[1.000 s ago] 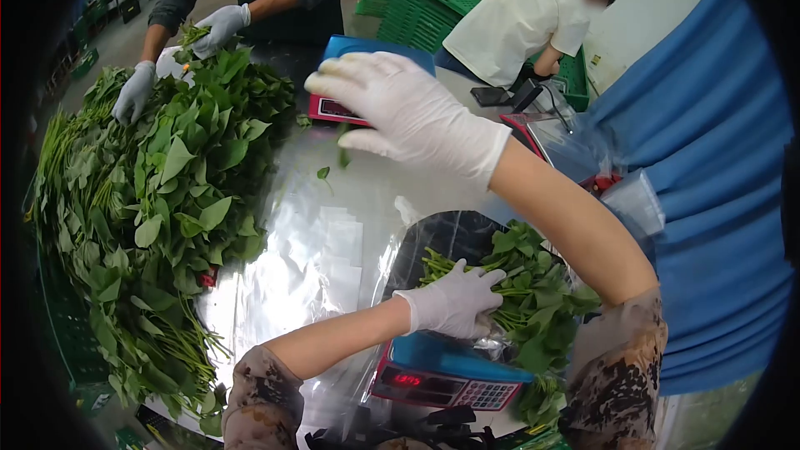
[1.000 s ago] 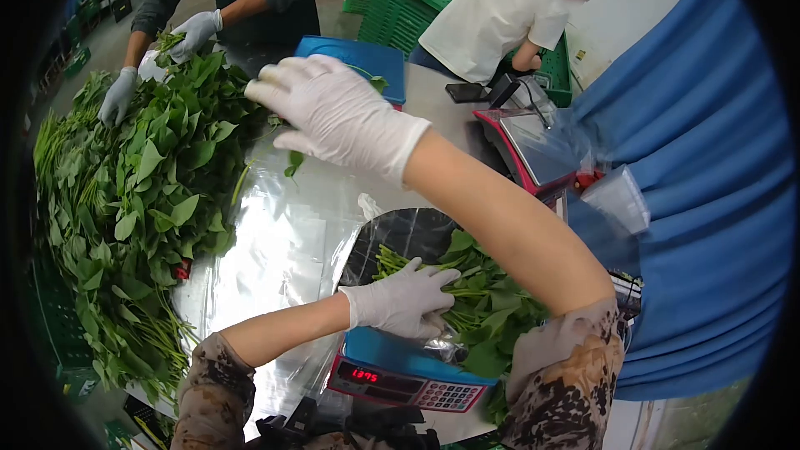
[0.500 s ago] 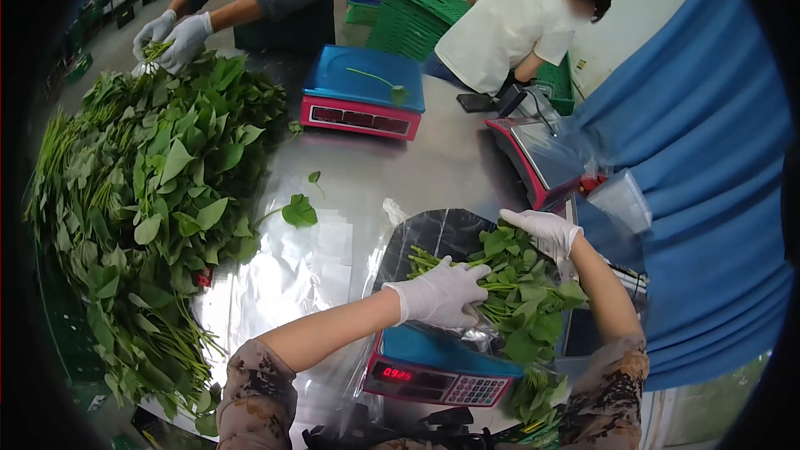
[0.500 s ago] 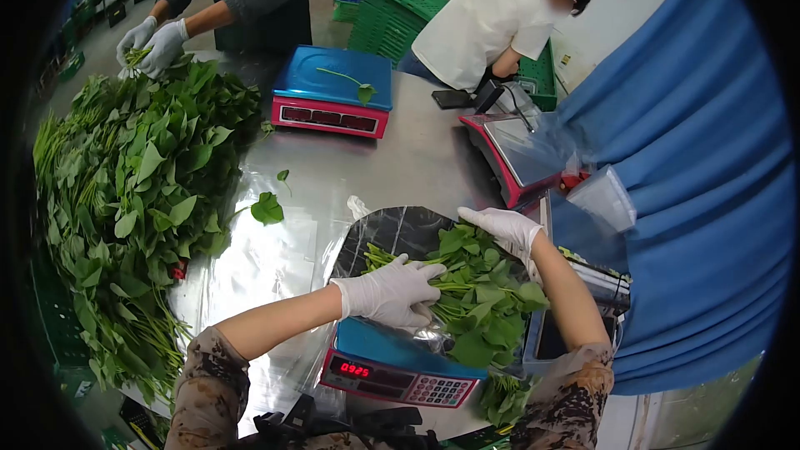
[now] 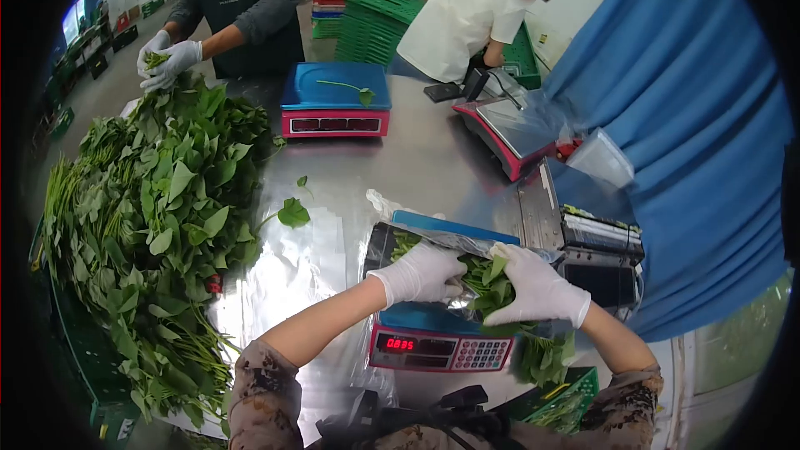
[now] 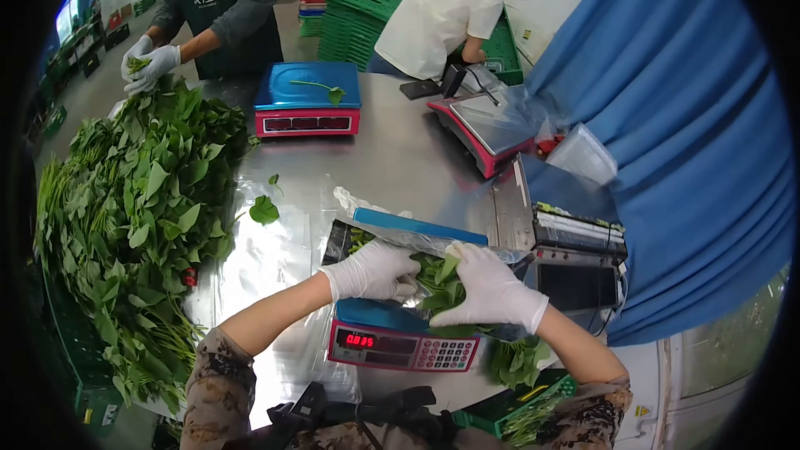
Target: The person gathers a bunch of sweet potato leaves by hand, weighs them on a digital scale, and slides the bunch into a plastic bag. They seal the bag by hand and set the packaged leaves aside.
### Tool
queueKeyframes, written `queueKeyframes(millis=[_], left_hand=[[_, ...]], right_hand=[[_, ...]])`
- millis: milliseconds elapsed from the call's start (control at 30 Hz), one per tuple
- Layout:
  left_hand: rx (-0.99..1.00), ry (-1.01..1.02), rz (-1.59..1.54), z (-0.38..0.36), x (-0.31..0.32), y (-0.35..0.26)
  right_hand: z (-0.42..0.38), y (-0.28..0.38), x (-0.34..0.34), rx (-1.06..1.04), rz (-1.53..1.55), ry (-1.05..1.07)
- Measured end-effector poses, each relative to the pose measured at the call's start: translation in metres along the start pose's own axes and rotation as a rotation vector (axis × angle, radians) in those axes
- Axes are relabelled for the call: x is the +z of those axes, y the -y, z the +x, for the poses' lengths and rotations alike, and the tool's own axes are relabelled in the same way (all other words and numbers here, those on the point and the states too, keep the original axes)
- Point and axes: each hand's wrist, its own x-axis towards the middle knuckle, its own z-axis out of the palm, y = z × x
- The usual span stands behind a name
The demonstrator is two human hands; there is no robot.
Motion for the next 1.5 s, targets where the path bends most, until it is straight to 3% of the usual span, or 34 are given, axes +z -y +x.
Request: queueKeyframes(millis=[300,533,633,733,767,867,1000,1267,1500], left_hand=[[0.016,0.025,0.060,-0.011,-0.004,-0.021],[-0.055,0.046,0.139,-0.019,-0.009,-0.034],[-0.097,0.031,0.328,-0.033,-0.020,-0.052],[0.075,-0.235,0.387,-0.049,-0.019,-0.063],[-0.024,-0.089,0.402,-0.050,-0.025,-0.073],[0.079,-0.226,0.440,-0.042,-0.034,-0.097],[0.004,-0.070,0.665,-0.013,-0.007,-0.068],[0.054,-0.106,0.542,-0.005,0.010,-0.049],[0.058,-0.084,0.535,-0.006,0.007,-0.050]], right_hand=[[-0.046,0.048,0.035,0.076,-0.273,0.050],[-0.050,0.044,0.073,0.097,-0.303,-0.289],[-0.049,0.035,0.077,0.088,-0.279,-0.369],[-0.048,0.027,0.076,0.096,-0.169,-0.422],[-0.047,0.029,0.074,0.089,-0.167,-0.484],[-0.042,0.022,0.073,0.068,-0.087,-0.472],[-0.042,0.016,0.076,0.063,-0.107,-0.484],[-0.052,0.021,0.048,0.085,-0.114,-0.409],[-0.052,0.000,0.043,0.209,-0.168,-0.148]])
